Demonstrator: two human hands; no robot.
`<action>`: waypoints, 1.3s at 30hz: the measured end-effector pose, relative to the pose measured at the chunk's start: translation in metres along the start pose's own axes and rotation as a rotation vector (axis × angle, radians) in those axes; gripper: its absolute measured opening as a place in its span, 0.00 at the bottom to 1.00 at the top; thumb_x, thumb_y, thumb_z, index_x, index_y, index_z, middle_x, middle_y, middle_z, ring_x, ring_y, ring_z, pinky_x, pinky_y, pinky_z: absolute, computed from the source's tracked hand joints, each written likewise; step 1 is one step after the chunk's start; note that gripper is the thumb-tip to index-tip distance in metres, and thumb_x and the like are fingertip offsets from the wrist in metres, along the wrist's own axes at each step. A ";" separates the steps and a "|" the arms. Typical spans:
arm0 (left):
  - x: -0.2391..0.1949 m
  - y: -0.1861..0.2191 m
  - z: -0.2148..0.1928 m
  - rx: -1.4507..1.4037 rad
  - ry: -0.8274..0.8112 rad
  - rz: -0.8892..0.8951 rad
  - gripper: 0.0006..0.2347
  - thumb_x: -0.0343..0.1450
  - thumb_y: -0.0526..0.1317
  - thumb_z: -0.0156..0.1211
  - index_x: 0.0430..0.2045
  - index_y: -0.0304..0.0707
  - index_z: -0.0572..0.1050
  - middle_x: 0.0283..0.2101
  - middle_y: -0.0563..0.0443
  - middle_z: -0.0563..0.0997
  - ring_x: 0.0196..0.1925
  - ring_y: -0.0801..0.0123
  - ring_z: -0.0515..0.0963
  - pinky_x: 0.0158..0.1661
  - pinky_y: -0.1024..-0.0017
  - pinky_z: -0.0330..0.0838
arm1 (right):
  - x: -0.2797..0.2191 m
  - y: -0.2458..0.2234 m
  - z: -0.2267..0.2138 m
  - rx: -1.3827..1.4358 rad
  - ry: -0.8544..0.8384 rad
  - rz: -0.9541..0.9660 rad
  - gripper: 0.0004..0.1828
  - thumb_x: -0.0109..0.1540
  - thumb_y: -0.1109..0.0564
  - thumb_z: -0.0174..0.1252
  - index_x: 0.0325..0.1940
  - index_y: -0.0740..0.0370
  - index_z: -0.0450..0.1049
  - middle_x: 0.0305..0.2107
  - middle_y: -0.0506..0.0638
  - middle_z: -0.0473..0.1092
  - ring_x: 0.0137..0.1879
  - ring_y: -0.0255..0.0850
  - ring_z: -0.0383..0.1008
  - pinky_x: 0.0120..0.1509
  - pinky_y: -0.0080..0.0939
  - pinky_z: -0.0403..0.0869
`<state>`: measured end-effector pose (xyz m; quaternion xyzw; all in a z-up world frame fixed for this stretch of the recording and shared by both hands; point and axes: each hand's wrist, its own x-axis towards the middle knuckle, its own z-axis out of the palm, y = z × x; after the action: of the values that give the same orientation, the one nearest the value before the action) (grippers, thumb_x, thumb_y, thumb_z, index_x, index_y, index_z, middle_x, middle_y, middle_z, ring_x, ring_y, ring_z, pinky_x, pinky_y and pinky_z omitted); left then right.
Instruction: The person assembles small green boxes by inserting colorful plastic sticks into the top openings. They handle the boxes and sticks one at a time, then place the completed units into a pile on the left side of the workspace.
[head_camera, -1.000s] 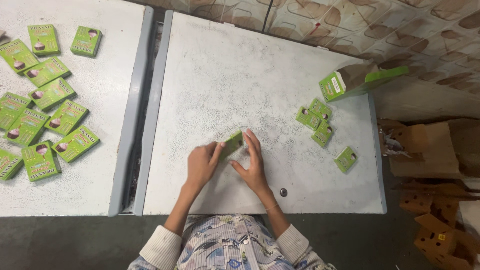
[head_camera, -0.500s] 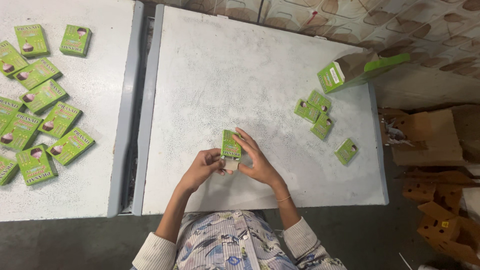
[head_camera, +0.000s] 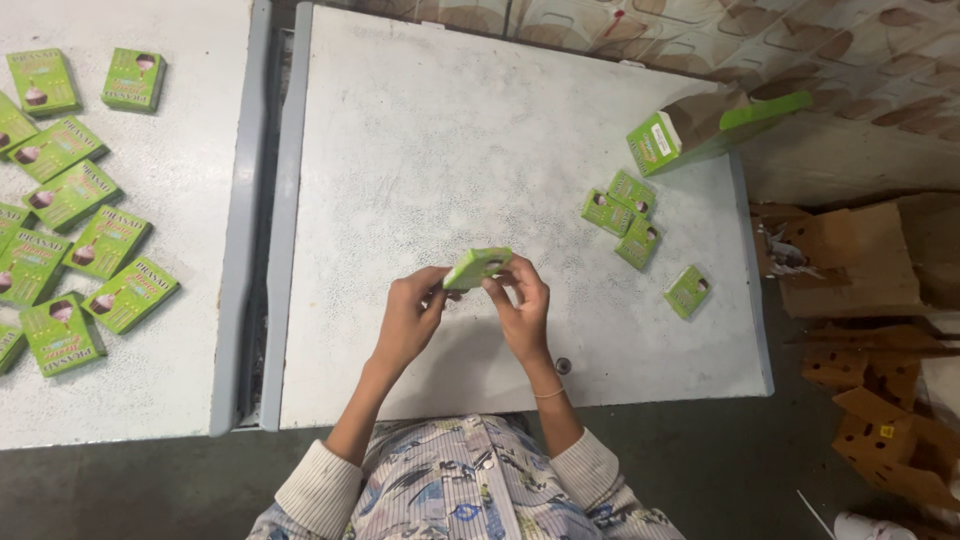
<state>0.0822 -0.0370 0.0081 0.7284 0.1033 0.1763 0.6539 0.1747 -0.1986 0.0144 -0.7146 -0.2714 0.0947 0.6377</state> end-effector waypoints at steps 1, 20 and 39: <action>0.003 0.004 0.000 0.106 0.023 0.032 0.13 0.71 0.27 0.55 0.50 0.32 0.77 0.41 0.40 0.85 0.39 0.62 0.89 0.36 0.70 0.83 | 0.003 0.000 0.000 -0.050 0.019 -0.037 0.23 0.68 0.62 0.62 0.67 0.66 0.69 0.51 0.55 0.76 0.56 0.41 0.77 0.59 0.40 0.75; 0.002 -0.030 0.023 0.645 0.230 0.114 0.19 0.72 0.35 0.53 0.59 0.31 0.70 0.39 0.40 0.80 0.42 0.51 0.79 0.42 0.57 0.68 | 0.006 0.002 0.036 -0.518 -0.016 -0.186 0.52 0.61 0.66 0.62 0.81 0.69 0.36 0.53 0.68 0.72 0.53 0.54 0.80 0.53 0.46 0.79; 0.035 -0.005 -0.026 1.226 0.213 0.640 0.14 0.72 0.36 0.58 0.53 0.36 0.76 0.47 0.55 0.82 0.43 0.72 0.78 0.43 0.70 0.66 | 0.040 -0.026 0.001 -0.971 -0.014 -0.452 0.13 0.64 0.66 0.63 0.53 0.70 0.75 0.38 0.60 0.79 0.36 0.45 0.81 0.36 0.39 0.78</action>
<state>0.1041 0.0008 0.0101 0.9394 0.0279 0.3406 0.0272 0.2006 -0.1762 0.0478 -0.8506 -0.4352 -0.1768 0.2364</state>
